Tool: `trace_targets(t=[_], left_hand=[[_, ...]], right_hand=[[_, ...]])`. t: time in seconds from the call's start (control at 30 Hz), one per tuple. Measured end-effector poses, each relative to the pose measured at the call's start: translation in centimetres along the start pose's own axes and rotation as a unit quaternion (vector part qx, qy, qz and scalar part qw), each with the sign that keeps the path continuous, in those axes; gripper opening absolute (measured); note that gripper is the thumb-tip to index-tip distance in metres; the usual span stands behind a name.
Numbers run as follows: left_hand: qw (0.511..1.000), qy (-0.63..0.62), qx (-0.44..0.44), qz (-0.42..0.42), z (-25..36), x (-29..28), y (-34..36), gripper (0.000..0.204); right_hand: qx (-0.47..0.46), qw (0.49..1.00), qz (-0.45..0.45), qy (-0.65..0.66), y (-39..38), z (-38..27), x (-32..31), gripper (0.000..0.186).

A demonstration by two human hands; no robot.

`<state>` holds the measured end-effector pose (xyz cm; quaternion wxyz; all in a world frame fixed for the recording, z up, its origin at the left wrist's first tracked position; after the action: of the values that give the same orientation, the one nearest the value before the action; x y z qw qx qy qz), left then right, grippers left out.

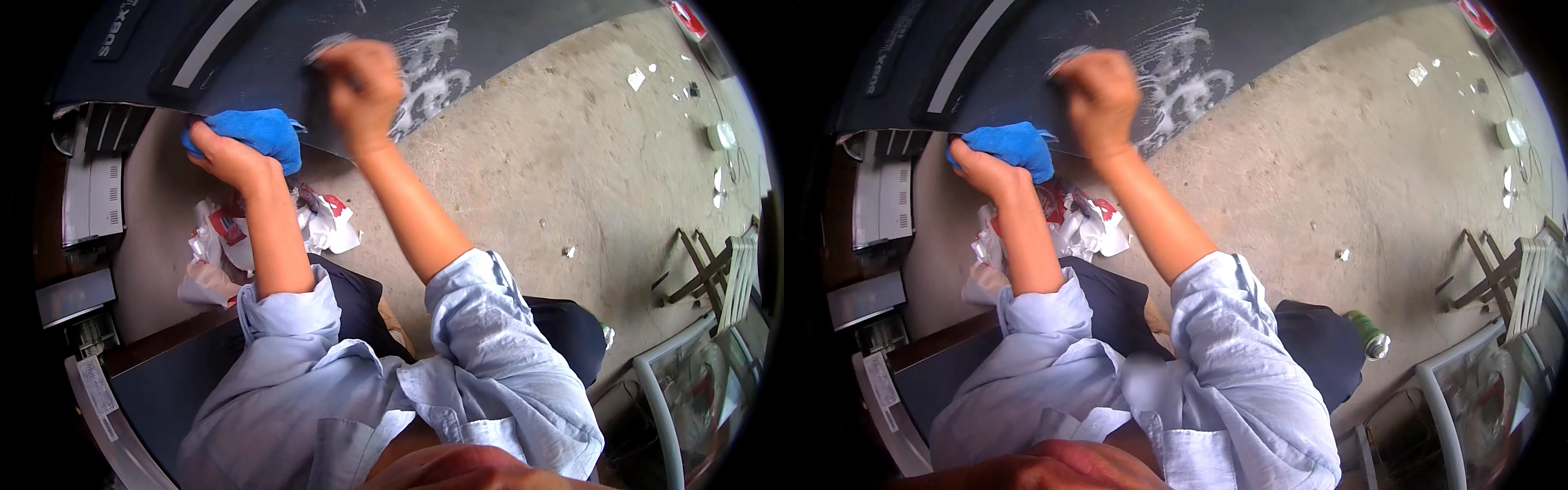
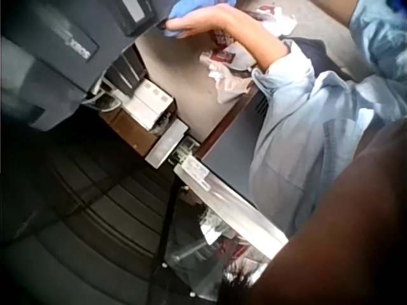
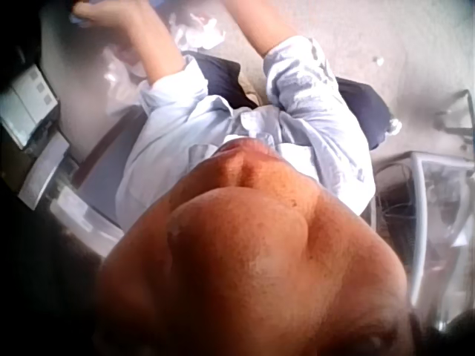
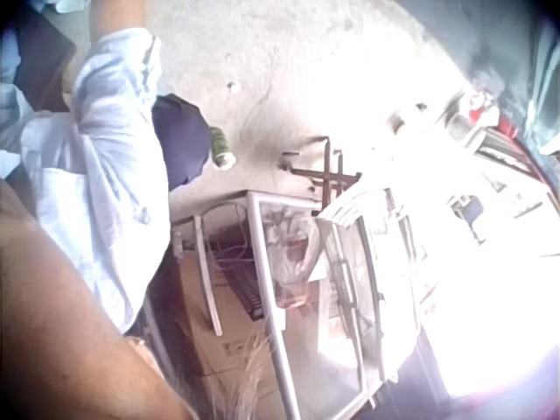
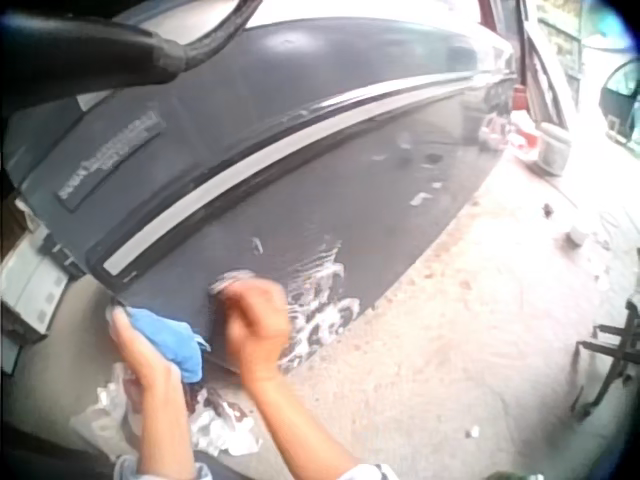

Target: The person applies a substance and rubs it onto a grey body panel using their fingers, then wipes the area with a blue cloth.

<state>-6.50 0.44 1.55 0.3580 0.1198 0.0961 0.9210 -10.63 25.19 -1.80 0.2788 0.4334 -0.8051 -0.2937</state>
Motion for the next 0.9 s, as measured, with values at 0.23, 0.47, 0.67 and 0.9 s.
trace_targets(t=[0.23,0.47,0.67,0.9], left_hand=[[1.0,0.003,-0.005,-0.008,0.3,-0.8,0.1,0.06],[1.0,-0.006,-0.012,-0.024,-0.5,-0.2,0.5,0.065],[1.0,0.015,0.003,0.003,-0.1,-0.5,0.3,0.053],[1.0,0.016,-0.003,0.017,-0.4,-0.5,0.4,0.049]], right_hand=[[0.131,0.988,0.08,0.014,0.5,6.4,-3.5,0.016],[0.073,0.996,-0.033,0.028,-2.5,1.3,0.4,0.014],[0.154,0.984,0.078,0.032,-1.2,8.1,-3.6,0.012],[0.145,0.988,-0.036,0.028,-5.8,2.7,0.3,0.017]])
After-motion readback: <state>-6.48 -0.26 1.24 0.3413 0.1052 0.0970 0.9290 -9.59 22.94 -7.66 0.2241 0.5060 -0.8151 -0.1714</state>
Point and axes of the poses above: each hand's wrist, its own y-axis towards the middle knuckle, its own x-axis out of the palm, z = x × y, the point moved 10 cm from there along y, towards the middle knuckle, and after that the axes turned 11 degrees about -z, right-handed, at the moved point
